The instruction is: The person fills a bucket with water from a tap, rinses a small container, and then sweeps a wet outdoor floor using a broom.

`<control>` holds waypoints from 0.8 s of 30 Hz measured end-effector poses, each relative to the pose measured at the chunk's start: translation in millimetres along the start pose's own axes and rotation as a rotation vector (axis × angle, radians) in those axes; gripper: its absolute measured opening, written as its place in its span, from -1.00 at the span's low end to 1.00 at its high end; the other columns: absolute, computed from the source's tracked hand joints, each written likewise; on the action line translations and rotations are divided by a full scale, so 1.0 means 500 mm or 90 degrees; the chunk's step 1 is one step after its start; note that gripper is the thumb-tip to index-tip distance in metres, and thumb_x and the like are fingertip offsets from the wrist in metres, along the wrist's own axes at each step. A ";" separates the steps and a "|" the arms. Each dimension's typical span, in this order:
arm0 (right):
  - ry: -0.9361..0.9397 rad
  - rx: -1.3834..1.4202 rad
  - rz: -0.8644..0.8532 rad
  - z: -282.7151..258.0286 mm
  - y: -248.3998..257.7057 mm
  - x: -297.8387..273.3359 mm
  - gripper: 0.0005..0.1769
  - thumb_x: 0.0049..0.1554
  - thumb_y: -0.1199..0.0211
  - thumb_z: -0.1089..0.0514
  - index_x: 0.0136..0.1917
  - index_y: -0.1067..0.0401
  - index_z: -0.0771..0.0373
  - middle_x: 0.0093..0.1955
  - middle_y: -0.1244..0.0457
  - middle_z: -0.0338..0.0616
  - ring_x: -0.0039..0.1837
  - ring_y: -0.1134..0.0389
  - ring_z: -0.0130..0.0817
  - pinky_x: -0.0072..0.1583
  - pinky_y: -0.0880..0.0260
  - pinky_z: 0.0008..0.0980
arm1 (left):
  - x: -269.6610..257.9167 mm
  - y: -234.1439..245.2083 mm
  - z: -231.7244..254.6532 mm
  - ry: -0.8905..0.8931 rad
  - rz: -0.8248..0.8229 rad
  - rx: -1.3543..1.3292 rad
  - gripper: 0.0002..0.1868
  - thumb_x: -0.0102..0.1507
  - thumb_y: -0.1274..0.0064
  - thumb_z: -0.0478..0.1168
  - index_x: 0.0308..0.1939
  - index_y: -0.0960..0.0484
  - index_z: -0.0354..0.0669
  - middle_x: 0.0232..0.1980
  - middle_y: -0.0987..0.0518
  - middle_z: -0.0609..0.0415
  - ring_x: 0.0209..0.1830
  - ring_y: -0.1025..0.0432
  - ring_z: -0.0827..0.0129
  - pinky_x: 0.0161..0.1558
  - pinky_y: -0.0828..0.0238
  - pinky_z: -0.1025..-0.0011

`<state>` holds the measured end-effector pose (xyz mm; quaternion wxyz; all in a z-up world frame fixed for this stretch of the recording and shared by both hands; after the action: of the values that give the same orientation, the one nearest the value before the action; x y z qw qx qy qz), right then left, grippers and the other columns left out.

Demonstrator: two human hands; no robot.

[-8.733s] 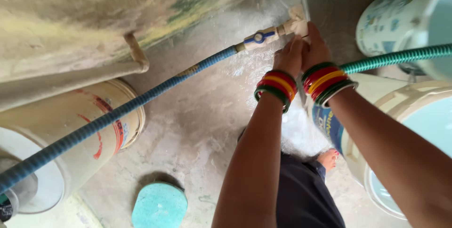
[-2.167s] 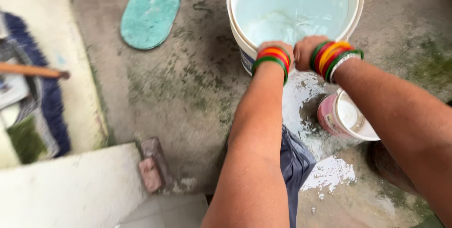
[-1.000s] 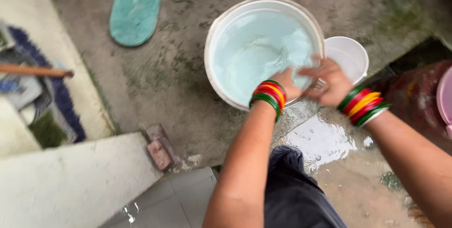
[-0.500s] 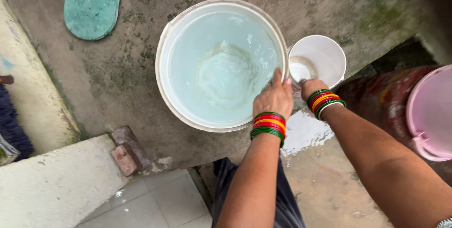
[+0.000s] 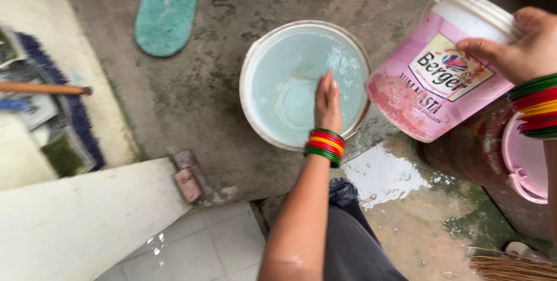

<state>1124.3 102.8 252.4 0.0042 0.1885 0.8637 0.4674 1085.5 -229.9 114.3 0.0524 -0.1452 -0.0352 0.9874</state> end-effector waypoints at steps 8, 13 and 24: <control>-0.468 0.212 -0.153 -0.307 -0.211 -0.010 -0.39 0.03 -0.46 -0.25 0.10 -0.48 0.27 0.01 -0.40 0.00 0.01 -0.45 -0.19 0.03 -0.48 -0.12 | -0.017 0.201 0.298 -0.296 0.040 0.409 -0.28 0.41 0.07 0.19 0.57 -0.25 0.00 0.70 -0.05 -0.26 0.70 0.11 -0.20 0.58 0.15 -0.04; -0.516 0.337 -0.213 -0.259 -0.382 -0.045 -0.21 0.18 -0.39 -0.30 0.19 -0.43 0.55 0.09 -0.40 0.21 0.06 -0.42 -0.08 0.10 -0.44 -0.13 | -0.012 0.213 0.301 -0.130 -0.010 0.599 0.07 0.08 -0.33 0.03 0.54 0.00 0.14 0.60 0.14 -0.36 0.56 0.13 -0.32 0.49 0.09 0.04; -0.686 0.403 -0.305 -0.161 -0.472 -0.102 -0.16 0.14 -0.36 -0.31 0.37 -0.34 0.42 0.20 -0.35 0.24 0.15 -0.39 0.11 0.24 -0.32 0.14 | 0.057 0.236 0.147 0.191 -0.143 0.608 -0.04 0.25 0.10 -0.40 0.62 0.13 0.42 0.60 -0.22 -0.05 0.09 -0.62 0.05 -0.03 -0.65 0.28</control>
<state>1081.2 -95.3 98.3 0.4830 0.1904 0.8545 0.0180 1025.9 -347.5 166.7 0.2229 -0.2405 0.4123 0.8500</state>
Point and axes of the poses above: each hand's wrist, its own x-axis towards the middle knuckle, its own y-axis out of the back of the hand, z = x × y, the point moved 3 cm from there along x, towards the middle knuckle
